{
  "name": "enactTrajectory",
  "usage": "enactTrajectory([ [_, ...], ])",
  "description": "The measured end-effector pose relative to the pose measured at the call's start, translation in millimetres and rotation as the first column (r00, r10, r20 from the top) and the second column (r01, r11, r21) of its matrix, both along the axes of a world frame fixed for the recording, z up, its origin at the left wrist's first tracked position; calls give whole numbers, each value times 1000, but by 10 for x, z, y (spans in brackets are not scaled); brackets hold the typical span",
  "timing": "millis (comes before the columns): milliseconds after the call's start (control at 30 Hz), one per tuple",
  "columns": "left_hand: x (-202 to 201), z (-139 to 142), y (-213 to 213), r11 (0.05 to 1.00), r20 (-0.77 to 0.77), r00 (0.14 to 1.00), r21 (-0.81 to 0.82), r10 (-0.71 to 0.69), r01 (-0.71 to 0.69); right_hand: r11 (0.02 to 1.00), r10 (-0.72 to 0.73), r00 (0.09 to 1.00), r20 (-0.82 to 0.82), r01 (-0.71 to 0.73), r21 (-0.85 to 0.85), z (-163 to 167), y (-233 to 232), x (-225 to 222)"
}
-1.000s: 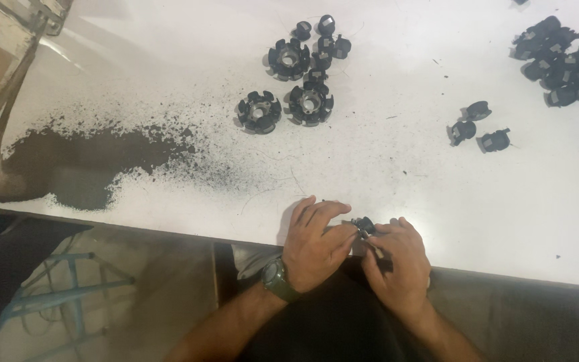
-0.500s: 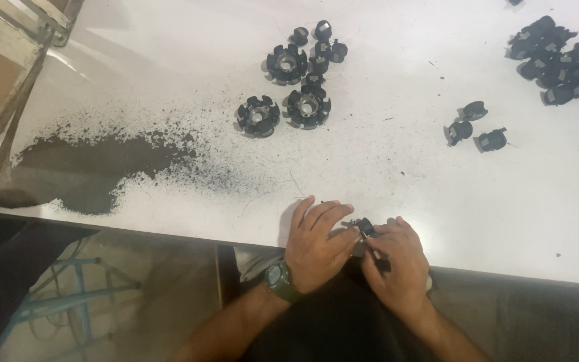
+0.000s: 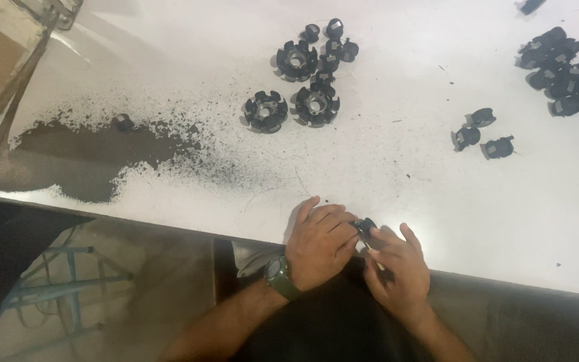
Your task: The person sits at a workbench and works on small black plastic components one at a time, holding each part and using a small blade-like tool on it by hand. Finished parts are set aside on the table while more parts are picked from piles.
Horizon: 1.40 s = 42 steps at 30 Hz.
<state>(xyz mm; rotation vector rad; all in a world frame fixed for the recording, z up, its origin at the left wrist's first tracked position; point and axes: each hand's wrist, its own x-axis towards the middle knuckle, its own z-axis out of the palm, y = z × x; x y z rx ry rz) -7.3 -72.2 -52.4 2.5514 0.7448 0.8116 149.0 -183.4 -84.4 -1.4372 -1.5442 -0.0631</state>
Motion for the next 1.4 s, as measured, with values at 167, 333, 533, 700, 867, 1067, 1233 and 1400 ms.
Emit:
enactTrajectory([
  [167, -17, -4, 9, 1000, 13, 1000, -2, -7, 8, 1000, -2, 999, 42, 3, -9, -6, 23, 2],
  [333, -26, -1, 20, 1000, 15, 1000, -10, -19, 19, 999, -23, 1000, 16, 23, -26, -2, 17, -13],
  [533, -29, 6, 25, 999, 7, 1000, -51, -5, 5, 998, -52, 997, -54, 49, -47, 1, -8, 2],
  [700, -35, -2, 11, 1000, 111, 994, -21, 9, -7, 996, -75, 997, -19, 74, -56, 16, 27, -10],
  [867, -32, -18, 5, 998, 142, 990, 59, -9, 1, 996, -60, 998, -17, 59, -69, 28, 49, 8],
  [1067, -25, -50, -8, 984, 36, 997, 164, -72, 66, 996, -69, 998, -9, 68, -65, -6, 50, 6],
  [1233, 29, -71, -12, 986, 98, 992, 159, -75, 59, 996, -64, 998, 13, 65, -66, -36, 44, 36],
  [1400, 57, -45, 15, 1000, 143, 990, 22, 11, -15, 996, -66, 998, 15, 67, -63, -57, 52, 31],
])
